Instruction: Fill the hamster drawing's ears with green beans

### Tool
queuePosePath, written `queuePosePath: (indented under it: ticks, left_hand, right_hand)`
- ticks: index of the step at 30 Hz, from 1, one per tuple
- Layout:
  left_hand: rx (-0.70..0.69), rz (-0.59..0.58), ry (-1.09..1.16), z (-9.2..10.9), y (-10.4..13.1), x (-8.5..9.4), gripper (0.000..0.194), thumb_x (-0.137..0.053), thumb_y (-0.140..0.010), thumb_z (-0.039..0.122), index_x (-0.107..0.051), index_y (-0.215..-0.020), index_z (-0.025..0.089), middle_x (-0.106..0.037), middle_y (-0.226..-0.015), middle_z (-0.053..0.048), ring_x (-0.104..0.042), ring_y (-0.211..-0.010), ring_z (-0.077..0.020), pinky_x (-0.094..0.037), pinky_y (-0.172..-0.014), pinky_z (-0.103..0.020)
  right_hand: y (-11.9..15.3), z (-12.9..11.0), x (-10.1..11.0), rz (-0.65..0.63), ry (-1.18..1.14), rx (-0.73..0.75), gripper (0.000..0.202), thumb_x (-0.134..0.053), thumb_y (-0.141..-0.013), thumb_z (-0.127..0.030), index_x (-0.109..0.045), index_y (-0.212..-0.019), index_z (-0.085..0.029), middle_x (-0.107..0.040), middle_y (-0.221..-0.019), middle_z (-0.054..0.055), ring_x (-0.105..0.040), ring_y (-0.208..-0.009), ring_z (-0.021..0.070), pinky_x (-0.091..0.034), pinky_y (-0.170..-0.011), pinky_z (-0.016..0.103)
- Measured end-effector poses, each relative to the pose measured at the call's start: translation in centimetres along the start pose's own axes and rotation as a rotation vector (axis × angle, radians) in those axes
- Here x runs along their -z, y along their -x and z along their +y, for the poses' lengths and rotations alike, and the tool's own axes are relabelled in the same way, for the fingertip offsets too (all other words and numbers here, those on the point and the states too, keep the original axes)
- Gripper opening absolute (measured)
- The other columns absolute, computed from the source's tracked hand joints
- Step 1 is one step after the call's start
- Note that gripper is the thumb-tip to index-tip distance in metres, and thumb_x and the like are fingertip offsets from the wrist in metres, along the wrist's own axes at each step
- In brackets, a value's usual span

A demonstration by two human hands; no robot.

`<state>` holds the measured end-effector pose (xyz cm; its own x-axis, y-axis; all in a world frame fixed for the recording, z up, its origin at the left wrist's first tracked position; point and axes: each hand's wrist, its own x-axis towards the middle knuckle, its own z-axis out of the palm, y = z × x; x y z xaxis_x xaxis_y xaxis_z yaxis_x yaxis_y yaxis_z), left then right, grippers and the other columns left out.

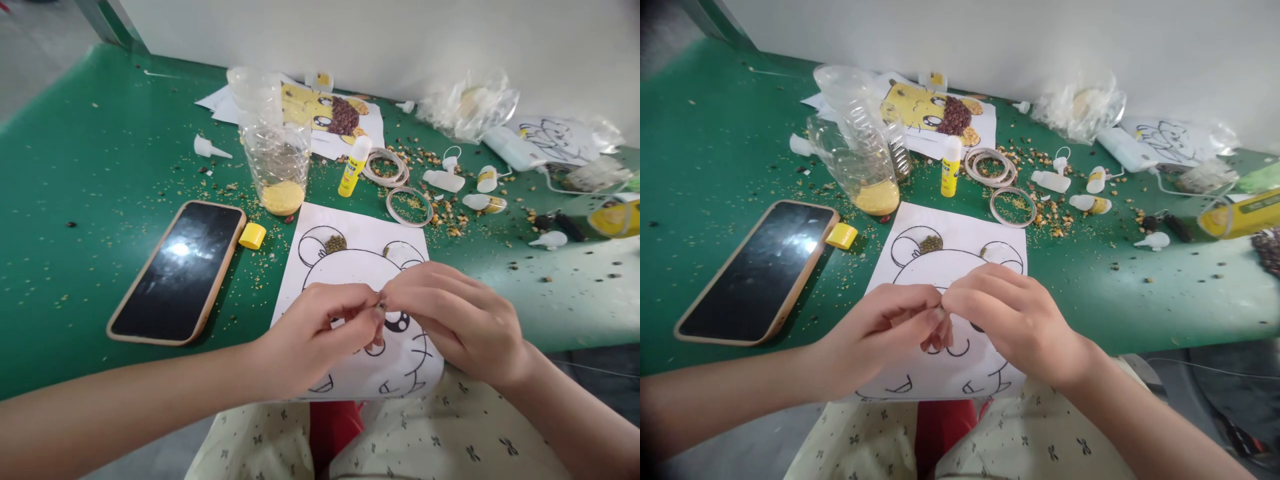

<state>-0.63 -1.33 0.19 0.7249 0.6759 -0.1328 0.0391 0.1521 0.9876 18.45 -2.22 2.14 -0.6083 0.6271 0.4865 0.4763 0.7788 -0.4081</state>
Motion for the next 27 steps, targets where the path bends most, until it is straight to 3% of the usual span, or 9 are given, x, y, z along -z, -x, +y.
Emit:
queuePosePath:
  ticks: [7,12,16,19,27]
  left_hand:
    - [0.080,0.000,0.189,-0.05,0.01,-0.30,0.023,-0.041,-0.090,0.024,-0.049,-0.069,0.016,-0.057,-0.070,0.000,-0.049,-0.065,-0.0083,-0.040,-0.060,-0.021]
    - [0.093,0.018,0.182,-0.02,-0.25,-0.24,0.023,-0.042,-0.089,0.024,-0.049,-0.068,0.016,-0.057,-0.068,0.001,-0.049,-0.062,-0.0080,-0.040,-0.059,-0.021]
    - [0.074,0.019,0.150,0.26,-0.34,-0.10,0.024,-0.041,-0.090,0.025,-0.052,-0.071,0.015,-0.057,-0.070,0.001,-0.049,-0.063,-0.0079,-0.040,-0.059,-0.021]
    - [0.051,0.004,0.134,0.40,-0.22,-0.03,0.025,-0.040,-0.091,0.025,-0.052,-0.071,0.015,-0.056,-0.070,0.001,-0.049,-0.065,-0.0084,-0.040,-0.061,-0.022]
    - [0.064,-0.007,0.209,0.32,-0.02,0.02,0.025,-0.041,-0.090,0.022,-0.052,-0.069,0.015,-0.055,-0.068,0.001,-0.049,-0.065,-0.0082,-0.040,-0.060,-0.021]
  right_hand:
    - [0.06,0.16,-0.29,-0.028,0.007,-0.028,0.020,-0.041,-0.084,-0.002,-0.053,-0.090,-0.017,-0.063,-0.077,0.004,-0.056,-0.075,0.0131,-0.049,-0.067,0.027]
    - [0.19,-0.01,-0.39,-0.094,0.040,-0.108,0.016,-0.040,-0.086,-0.005,-0.051,-0.086,-0.016,-0.060,-0.074,0.003,-0.054,-0.070,0.0123,-0.046,-0.062,0.025]
    - [0.20,-0.20,-0.55,0.021,0.068,-0.139,0.017,-0.045,-0.083,-0.001,-0.052,-0.083,-0.017,-0.062,-0.071,0.001,-0.056,-0.067,0.0112,-0.046,-0.063,0.024]
    - [0.11,-0.18,-0.52,0.060,0.048,-0.112,0.021,-0.045,-0.082,0.001,-0.054,-0.084,-0.018,-0.064,-0.073,0.001,-0.059,-0.072,0.0119,-0.048,-0.066,0.025]
    - [-0.06,-0.06,0.00,-0.016,0.067,0.009,0.024,-0.040,-0.084,-0.003,-0.056,-0.091,-0.020,-0.067,-0.080,0.004,-0.062,-0.079,0.0144,-0.052,-0.067,0.027]
